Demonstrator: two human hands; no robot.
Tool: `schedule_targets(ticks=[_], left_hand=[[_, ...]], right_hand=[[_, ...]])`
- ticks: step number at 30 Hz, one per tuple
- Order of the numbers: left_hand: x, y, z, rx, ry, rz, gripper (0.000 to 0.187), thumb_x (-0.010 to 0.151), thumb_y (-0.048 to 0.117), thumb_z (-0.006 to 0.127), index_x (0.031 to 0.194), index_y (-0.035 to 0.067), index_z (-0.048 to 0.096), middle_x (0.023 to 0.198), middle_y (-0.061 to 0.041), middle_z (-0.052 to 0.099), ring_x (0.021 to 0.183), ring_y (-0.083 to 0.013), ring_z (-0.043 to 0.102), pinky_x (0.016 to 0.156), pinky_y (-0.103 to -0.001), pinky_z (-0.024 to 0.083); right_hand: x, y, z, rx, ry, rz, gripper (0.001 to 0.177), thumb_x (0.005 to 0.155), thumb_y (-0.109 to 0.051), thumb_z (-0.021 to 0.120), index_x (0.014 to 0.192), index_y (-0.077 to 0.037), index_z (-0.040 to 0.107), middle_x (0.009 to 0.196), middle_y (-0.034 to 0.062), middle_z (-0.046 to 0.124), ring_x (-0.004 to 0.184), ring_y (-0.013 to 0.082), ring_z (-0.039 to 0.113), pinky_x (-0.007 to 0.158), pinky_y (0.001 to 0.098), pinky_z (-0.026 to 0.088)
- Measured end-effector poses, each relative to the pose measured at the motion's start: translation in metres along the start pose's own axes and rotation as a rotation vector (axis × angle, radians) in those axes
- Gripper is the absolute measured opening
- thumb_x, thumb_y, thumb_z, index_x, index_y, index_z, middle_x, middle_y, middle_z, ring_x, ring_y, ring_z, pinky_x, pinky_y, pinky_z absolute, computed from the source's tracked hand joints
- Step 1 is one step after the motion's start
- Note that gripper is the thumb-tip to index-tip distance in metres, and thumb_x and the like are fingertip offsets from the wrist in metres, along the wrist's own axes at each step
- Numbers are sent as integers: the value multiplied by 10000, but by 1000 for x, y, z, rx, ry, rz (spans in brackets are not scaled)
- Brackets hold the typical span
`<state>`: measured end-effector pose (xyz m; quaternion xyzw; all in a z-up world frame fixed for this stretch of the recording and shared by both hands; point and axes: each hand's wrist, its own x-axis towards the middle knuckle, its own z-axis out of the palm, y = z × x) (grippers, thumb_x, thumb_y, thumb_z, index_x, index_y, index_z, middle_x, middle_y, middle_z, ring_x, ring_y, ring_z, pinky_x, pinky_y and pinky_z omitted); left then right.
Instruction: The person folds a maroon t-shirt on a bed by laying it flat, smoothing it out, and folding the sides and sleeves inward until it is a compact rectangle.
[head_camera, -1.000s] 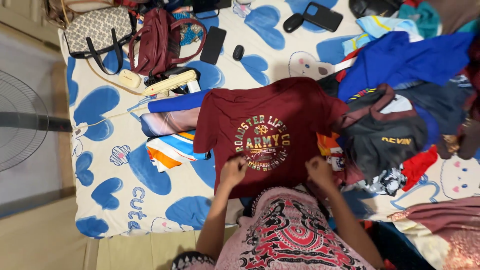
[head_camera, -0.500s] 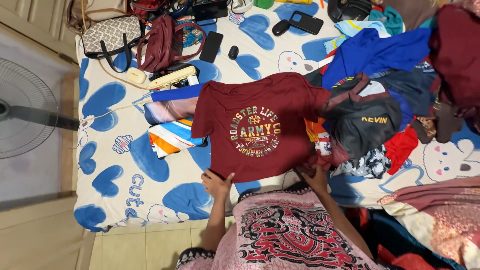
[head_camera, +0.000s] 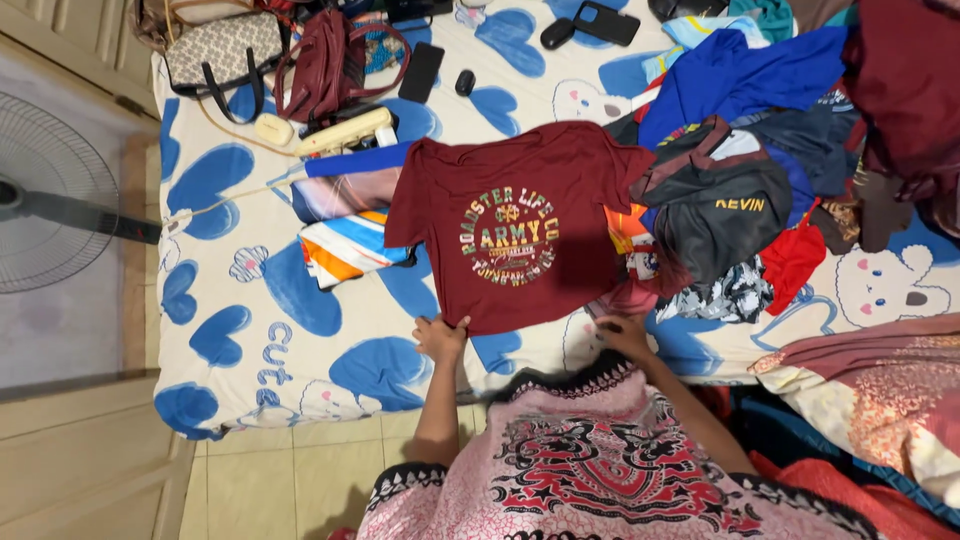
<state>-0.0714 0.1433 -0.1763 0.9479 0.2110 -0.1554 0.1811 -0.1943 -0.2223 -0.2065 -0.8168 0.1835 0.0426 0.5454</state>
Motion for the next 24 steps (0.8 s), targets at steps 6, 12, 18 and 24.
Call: schedule_targets(ticks=[6, 12, 18, 24], left_hand=[[13, -25, 15, -112, -48, 106, 561, 742, 433, 847, 1196, 123, 735, 1386, -174, 521, 1287, -403, 437, 997, -603, 397], [-8, -43, 17, -611, 94, 144, 308, 832, 254, 769, 1077, 67, 766, 911, -148, 780, 844, -275, 752, 820, -359, 560], [-19, -43, -2, -796, 18, 53, 302, 904, 277, 782, 1065, 22, 761, 1000, -127, 789, 916, -218, 718, 848, -328, 549], [-15, -38, -7, -1053, 232, 492, 243, 921, 118, 750, 1096, -51, 757, 1385, -107, 630, 1168, -213, 634, 948, -323, 502]], right_hand=[[18, -3, 16, 176, 170, 556, 601, 778, -185, 814, 1292, -62, 528, 1077, 107, 674, 891, 276, 692, 745, 432, 566], [17, 10, 32, -101, 433, 140, 960, 680, -125, 889, 1453, 27, 342, 1246, 242, 589, 1107, 358, 602, 897, 407, 482], [30, 22, 25, 11, 294, 233, 602, 853, -140, 790, 1395, -26, 556, 1304, 122, 682, 1241, 285, 646, 1060, 355, 477], [53, 11, 8, 363, 207, 537, 801, 923, -145, 707, 1584, -228, 262, 945, 185, 691, 639, 298, 647, 541, 418, 522]])
